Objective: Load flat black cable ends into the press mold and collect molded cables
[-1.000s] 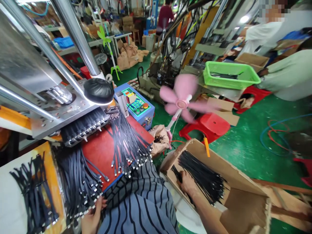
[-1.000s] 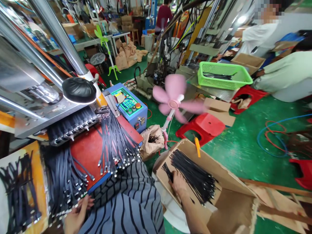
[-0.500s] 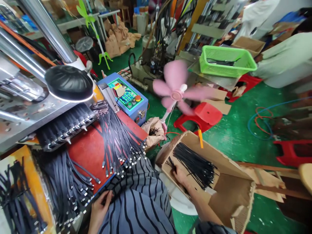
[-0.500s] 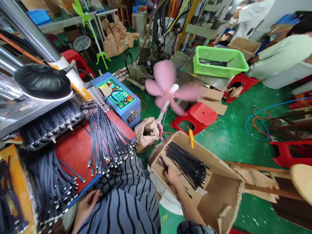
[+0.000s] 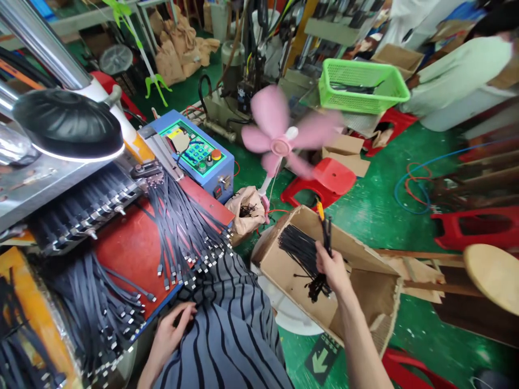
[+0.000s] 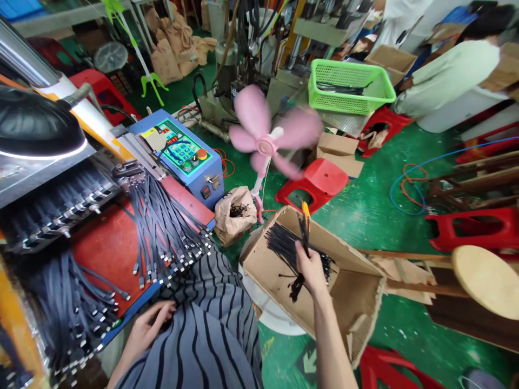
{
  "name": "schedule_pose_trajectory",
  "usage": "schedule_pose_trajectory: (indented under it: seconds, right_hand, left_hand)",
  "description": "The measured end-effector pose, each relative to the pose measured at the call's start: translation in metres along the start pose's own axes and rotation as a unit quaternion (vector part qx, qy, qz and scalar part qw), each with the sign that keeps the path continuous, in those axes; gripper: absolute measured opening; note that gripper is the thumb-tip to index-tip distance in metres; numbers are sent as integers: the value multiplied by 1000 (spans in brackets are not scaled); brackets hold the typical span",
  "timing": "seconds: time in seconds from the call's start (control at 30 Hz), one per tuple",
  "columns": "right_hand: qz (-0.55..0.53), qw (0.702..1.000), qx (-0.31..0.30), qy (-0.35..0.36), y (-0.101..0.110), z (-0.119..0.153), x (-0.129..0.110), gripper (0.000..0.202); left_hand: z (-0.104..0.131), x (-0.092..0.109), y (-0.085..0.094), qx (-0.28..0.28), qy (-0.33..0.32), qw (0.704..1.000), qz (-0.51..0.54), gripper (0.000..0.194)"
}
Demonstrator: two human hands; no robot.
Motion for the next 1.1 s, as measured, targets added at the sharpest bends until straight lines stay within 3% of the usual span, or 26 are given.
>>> schedule_pose_trajectory:
  seconds: [0.07, 0.17, 0.27, 0.37, 0.4, 0.43, 0.47, 0.5, 0.57, 0.63, 0.7, 0.77, 0.87, 0.97, 1.1]
  right_hand:
    - [-49, 999, -9, 7, 8, 16, -39, 62]
    - [-115, 991, -69, 20, 2, 44, -95, 64]
    - [-200, 960, -193, 29, -28, 72, -143, 63]
    - [-242, 917, -316, 37, -68, 98, -177, 60]
    - [-248, 900, -355, 40, -81, 105, -186, 60]
    - [-251, 883, -394, 42, -94, 111, -194, 59]
    - [-249, 865, -434, 42, -107, 114, -201, 59]
    - [-242, 849, -468, 41, -120, 115, -208, 59]
    - [-211, 836, -504, 56, -150, 111, -222, 57]
    - [-116, 865, -471, 131, -187, 97, -237, 56]
    - [15, 889, -395, 232, -229, 76, -253, 56]
    - [108, 887, -348, 284, -272, 53, -269, 53]
    - [191, 877, -323, 300, -327, 24, -291, 44]
    - [270, 861, -302, 306, -362, 7, -307, 29]
    - [327, 845, -280, 317, -388, -2, -317, 31]
  left_hand:
    - [-7, 20, -2, -70, -57, 996, 20, 50]
    - [-21, 68, -10, -143, -172, 974, 43, 40]
    - [-32, 131, -25, -173, -265, 945, 84, 40]
    - [-35, 186, -43, -195, -308, 925, 111, 75]
    - [-34, 198, -49, -200, -317, 919, 119, 72]
    - [-34, 204, -55, -204, -313, 918, 131, 56]
    - [-34, 206, -59, -210, -287, 923, 150, 38]
    - [-34, 203, -62, -222, -241, 927, 182, 31]
    - [-35, 187, -64, -245, -131, 919, 280, 41]
    - [-37, 168, -59, -242, -56, 888, 386, 52]
    - [-42, 151, -49, -197, -34, 859, 472, 57]
    - [-51, 140, -37, -134, -21, 834, 534, 57]
    - [-63, 132, -25, -41, 18, 815, 578, 60]
    - [-69, 125, -21, 4, 61, 805, 590, 62]
    - [-64, 113, -23, -11, 88, 777, 623, 56]
Point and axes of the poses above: each hand's wrist, its own z-axis away from the middle knuckle, its own y-axis out of the back of the hand, x = y × z, the point moved 1 cm from there along -z, towards the middle knuckle, and after that the axes turned 6 degrees about -y, right-handed, at the moved point
